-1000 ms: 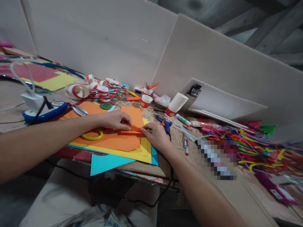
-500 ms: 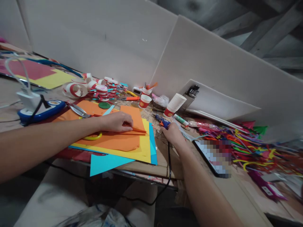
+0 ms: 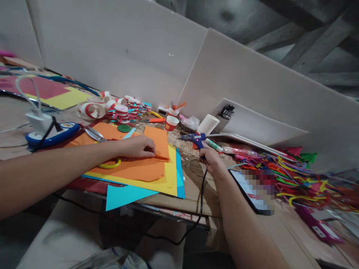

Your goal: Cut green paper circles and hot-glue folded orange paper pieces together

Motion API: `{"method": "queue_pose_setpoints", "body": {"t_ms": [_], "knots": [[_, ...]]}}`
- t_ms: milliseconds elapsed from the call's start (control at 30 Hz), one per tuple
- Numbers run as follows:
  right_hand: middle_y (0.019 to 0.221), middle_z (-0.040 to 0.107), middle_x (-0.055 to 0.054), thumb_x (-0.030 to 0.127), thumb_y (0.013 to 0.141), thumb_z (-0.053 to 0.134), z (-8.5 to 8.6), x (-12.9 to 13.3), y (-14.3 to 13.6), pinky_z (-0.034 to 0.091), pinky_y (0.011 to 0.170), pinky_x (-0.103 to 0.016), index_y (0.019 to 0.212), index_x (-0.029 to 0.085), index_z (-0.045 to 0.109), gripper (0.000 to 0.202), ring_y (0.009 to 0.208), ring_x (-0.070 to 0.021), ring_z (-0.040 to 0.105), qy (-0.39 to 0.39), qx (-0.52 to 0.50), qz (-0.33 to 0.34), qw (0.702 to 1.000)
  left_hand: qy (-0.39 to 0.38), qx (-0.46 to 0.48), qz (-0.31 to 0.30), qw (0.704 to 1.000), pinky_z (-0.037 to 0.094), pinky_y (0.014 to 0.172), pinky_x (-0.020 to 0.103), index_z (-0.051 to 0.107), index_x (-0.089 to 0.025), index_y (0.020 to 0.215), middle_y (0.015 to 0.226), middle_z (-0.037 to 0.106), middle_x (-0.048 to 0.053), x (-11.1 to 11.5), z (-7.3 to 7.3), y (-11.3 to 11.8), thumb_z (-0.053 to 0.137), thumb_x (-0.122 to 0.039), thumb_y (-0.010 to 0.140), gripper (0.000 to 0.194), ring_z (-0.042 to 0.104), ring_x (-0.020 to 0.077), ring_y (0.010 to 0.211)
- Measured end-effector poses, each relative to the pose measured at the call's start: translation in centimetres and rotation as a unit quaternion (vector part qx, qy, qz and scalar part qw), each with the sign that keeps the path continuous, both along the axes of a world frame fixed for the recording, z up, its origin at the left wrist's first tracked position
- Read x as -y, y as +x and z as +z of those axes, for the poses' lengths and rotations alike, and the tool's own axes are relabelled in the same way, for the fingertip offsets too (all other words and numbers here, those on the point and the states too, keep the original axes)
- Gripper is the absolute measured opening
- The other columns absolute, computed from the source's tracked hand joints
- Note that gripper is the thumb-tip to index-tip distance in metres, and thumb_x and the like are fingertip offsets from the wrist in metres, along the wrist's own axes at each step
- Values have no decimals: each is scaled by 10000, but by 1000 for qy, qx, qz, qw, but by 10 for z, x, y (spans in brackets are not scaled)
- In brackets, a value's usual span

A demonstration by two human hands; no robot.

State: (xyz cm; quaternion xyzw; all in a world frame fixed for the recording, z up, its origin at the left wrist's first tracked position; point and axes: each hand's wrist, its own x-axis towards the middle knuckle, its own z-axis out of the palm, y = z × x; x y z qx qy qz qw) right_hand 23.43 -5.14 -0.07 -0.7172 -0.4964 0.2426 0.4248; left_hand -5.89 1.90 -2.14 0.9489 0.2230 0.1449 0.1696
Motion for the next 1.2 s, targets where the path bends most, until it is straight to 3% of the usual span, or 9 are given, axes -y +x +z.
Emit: {"method": "queue_pose_setpoints", "body": {"t_ms": [167,267,400,500,667,800,1033,1200], "knots": [[889,613,0,178,535,568,12,14,-28,520,631,-239,896,204,542,363,696,-109,561,110,-212,93,967,-105,-3,48,993,389,615,199,747,-176,849,784,724,17,-5,2,-1,559,-353,810,261,609,125,687],[1031,641,-43,195,562,553,13,20,-41,500,592,-243,967,198,533,405,687,-112,553,100,-224,163,956,-138,-10,66,988,363,567,197,749,-163,821,726,705,9,-4,6,-2,556,-393,793,302,580,119,635],[908,651,-37,214,601,517,16,28,-40,465,579,-253,915,196,508,314,615,-111,520,82,-136,195,968,-170,-23,86,981,338,540,200,748,-156,859,731,694,5,-3,12,-2,555,-413,786,330,552,121,626],[769,616,-16,316,717,553,24,37,-34,452,590,-268,885,185,542,213,611,-129,522,30,-4,222,975,-175,-32,72,982,341,558,197,748,-160,887,763,698,2,-4,11,-2,545,-398,795,327,552,120,650],[795,622,-37,452,845,529,32,46,-34,442,633,-278,894,164,626,308,707,-160,547,-30,186,277,942,-141,-35,63,987,328,564,199,748,-157,852,711,681,-8,-7,6,-2,533,-404,816,329,531,106,626],[851,648,-44,406,855,546,27,45,-37,444,676,-289,918,172,630,256,777,-183,575,-8,232,279,932,-127,-32,66,989,330,556,198,753,-156,840,705,689,-3,-7,5,-2,539,-410,817,333,530,101,607],[708,640,-18,375,875,545,21,46,-41,440,636,-279,1002,186,661,255,652,-168,584,-22,257,269,928,-113,2,72,991,385,631,194,763,-160,880,825,746,32,-7,-1,0,565,-425,812,337,613,125,699],[887,699,-65,316,866,572,23,48,-47,438,721,-293,1014,183,671,222,800,-199,615,-8,309,259,915,-107,4,67,992,388,627,187,762,-168,879,817,747,22,-6,-2,0,576,-427,815,325,610,121,699]]}}
